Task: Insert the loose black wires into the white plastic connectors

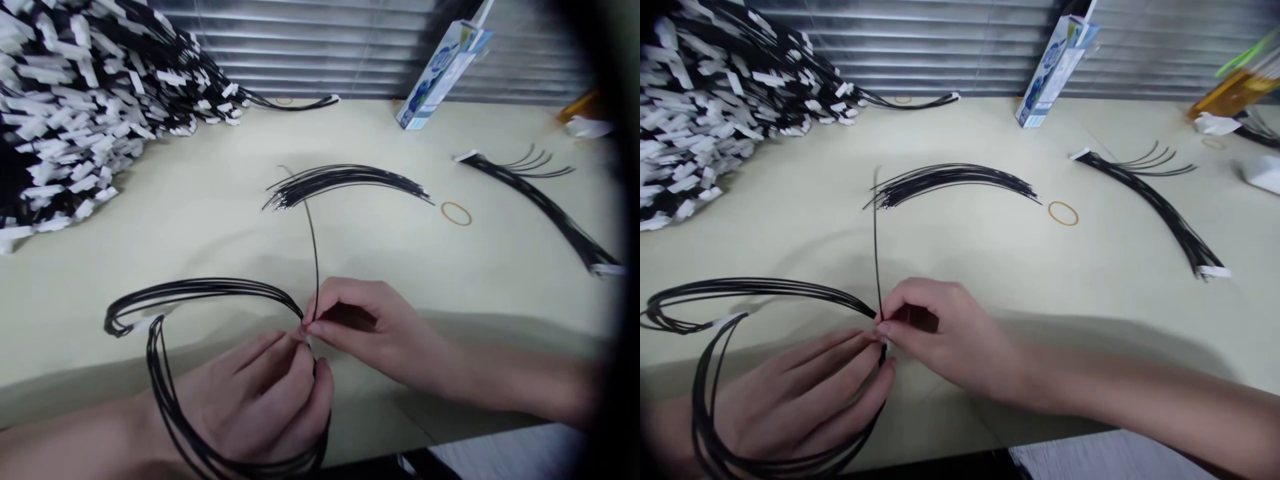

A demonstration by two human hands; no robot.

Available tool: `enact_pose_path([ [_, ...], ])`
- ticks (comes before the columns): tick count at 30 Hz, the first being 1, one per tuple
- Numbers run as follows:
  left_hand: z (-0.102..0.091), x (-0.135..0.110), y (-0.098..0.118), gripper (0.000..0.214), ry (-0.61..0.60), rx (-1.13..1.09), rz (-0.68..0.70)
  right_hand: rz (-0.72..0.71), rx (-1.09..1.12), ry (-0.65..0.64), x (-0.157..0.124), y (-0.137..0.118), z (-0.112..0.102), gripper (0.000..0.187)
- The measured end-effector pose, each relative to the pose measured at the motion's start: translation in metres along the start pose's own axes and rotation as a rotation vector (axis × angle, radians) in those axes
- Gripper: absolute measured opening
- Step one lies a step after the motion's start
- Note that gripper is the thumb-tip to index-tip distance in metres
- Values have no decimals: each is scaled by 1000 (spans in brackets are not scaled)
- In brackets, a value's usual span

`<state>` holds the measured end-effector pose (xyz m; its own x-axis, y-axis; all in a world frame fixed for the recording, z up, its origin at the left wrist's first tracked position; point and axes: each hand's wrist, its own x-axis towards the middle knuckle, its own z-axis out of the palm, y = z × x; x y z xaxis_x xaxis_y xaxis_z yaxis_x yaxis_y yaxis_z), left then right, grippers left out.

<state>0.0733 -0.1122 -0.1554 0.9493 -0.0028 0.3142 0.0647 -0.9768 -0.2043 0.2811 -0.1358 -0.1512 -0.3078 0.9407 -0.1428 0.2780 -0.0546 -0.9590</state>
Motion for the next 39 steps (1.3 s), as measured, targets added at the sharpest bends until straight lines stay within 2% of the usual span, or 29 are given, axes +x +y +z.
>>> enact_pose_path([
  [6,0,2,0,29,-12,-27,-7,6,-82,22,1,2,-2,6],
  [11,-1,4,-5,29,11,-35,-7,3,-55,89,1,6,0,3],
  [17,-4,4,-4,34,19,-21,-12,18,-66,83,-1,7,1,4],
  [25,-7,8,-2,37,-66,-67,-46,6,-128,88,-2,6,-1,4],
  [31,-1,4,6,36,-30,-20,-99,-59,-236,93,-3,6,-2,5],
  [35,1,3,3,34,-9,-3,-36,-91,-318,108,-5,6,-3,6],
  [39,0,5,0,36,-13,-17,-28,-228,-438,104,-5,8,-4,7],
])
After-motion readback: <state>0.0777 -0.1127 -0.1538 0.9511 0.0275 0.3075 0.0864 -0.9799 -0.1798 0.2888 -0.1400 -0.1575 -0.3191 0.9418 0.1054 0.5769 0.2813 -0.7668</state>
